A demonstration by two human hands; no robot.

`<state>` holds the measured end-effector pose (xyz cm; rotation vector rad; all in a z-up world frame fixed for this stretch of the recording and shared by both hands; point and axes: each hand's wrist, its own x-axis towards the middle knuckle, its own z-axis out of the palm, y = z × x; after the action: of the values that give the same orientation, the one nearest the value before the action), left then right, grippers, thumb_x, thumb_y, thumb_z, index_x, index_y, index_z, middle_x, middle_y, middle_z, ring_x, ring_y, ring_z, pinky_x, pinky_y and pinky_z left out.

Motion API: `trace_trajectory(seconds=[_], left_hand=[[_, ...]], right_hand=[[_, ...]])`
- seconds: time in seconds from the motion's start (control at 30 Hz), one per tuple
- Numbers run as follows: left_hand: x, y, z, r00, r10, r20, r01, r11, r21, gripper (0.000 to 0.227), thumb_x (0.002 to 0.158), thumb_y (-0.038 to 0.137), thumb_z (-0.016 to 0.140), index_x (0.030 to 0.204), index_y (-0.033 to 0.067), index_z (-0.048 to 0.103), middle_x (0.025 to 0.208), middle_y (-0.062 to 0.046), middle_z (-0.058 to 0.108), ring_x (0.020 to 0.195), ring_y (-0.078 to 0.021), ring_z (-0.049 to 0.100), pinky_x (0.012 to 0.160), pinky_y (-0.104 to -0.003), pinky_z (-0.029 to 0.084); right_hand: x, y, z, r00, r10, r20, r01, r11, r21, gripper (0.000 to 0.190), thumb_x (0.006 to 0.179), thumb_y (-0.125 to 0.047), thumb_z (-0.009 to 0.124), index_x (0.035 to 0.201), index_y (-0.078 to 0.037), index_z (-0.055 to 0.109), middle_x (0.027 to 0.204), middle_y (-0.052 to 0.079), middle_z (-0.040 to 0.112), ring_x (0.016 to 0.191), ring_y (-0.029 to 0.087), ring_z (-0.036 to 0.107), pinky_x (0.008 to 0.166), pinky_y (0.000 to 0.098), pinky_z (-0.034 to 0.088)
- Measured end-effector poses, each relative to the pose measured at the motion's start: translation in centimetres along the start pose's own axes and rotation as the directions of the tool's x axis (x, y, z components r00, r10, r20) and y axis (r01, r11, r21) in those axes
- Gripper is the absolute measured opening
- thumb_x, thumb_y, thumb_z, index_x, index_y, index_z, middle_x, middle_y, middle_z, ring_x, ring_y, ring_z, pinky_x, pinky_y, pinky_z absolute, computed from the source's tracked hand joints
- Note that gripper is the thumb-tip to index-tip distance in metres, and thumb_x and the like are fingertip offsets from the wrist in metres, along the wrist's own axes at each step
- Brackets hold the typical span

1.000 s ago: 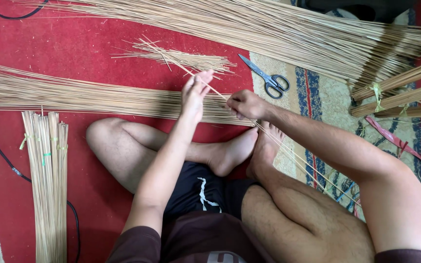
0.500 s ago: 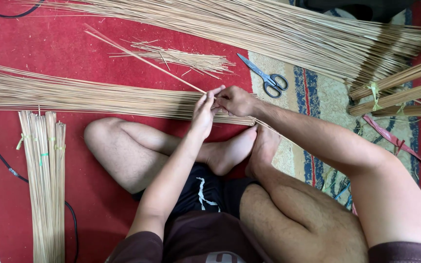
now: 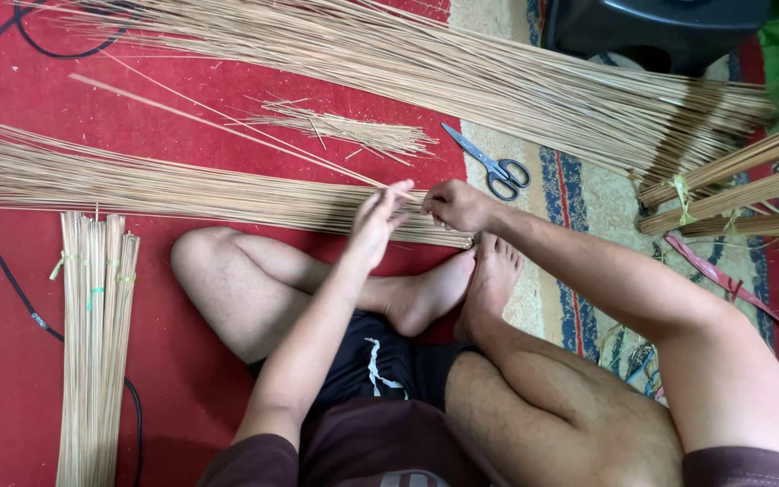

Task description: The person trims thin wooden sticks to a uniform length using scissors while sitting on the floor.

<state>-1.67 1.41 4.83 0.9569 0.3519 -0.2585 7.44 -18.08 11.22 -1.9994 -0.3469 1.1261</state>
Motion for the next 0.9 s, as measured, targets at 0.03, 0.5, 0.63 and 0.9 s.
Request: trace_trajectory(seconds=[0.03,0.5,0.63,0.9], left_hand=[[0.1,0.0,0.8,1.0,0.008,0.005,-0.008,1.0,0.002,0.051,0.106,0.05,0.055,0.142,0.0146,0.06,0.149,-0.005,0.057,0.139,-0.026,0.048,0.108,-0.045,0.039],[1.3,1.9,-2.2,0.969,0.168,-0.182,-0.171,0.985,-0.003,0.044,0.106,0.046,0.056,0.136,0.0127,0.059,0.144,-0.005,0.059,0.124,-0.0197,0.059,0.097,-0.031,0.052],[0.6,-0.7,2.6,0.987,0.117,-0.111,-0.112,0.993,0.049,0.042,0.105,0.043,0.06,0.132,0.0117,0.065,0.139,-0.006,0.064,0.122,-0.0208,0.059,0.097,-0.036,0.051],[2.1,4.2,-3.7,0.944,0.232,-0.233,-0.203,0.969,0.144,0.045,0.108,0.045,0.055,0.135,0.0097,0.062,0.142,-0.006,0.06,0.125,-0.0211,0.058,0.1,-0.035,0.051]], right_hand=[[-0.1,-0.8,0.1,1.0,-0.006,-0.006,0.006,1.0,-0.005,0.024,0.1,-0.015,0.055,0.1,-0.004,0.076,0.068,0.007,0.07,0.059,0.014,0.07,0.058,0.0273,0.059],[-2.7,1.5,-1.9,0.997,-0.046,-0.058,0.034,0.98,-0.196,0.024,0.1,-0.021,0.055,0.1,-0.009,0.076,0.073,0.008,0.075,0.078,0.027,0.075,0.08,0.042,0.057],[-1.7,-0.4,-0.6,0.996,-0.058,-0.074,0.043,0.979,-0.2,0.022,0.1,-0.025,0.056,0.099,-0.014,0.075,0.073,0.004,0.074,0.081,0.024,0.074,0.082,0.0406,0.057],[-2.9,2.3,-2.9,0.995,-0.082,-0.052,0.062,0.948,-0.312,0.024,0.102,-0.025,0.052,0.104,-0.01,0.071,0.094,0.014,0.078,0.103,0.041,0.071,0.092,0.0549,0.054]])
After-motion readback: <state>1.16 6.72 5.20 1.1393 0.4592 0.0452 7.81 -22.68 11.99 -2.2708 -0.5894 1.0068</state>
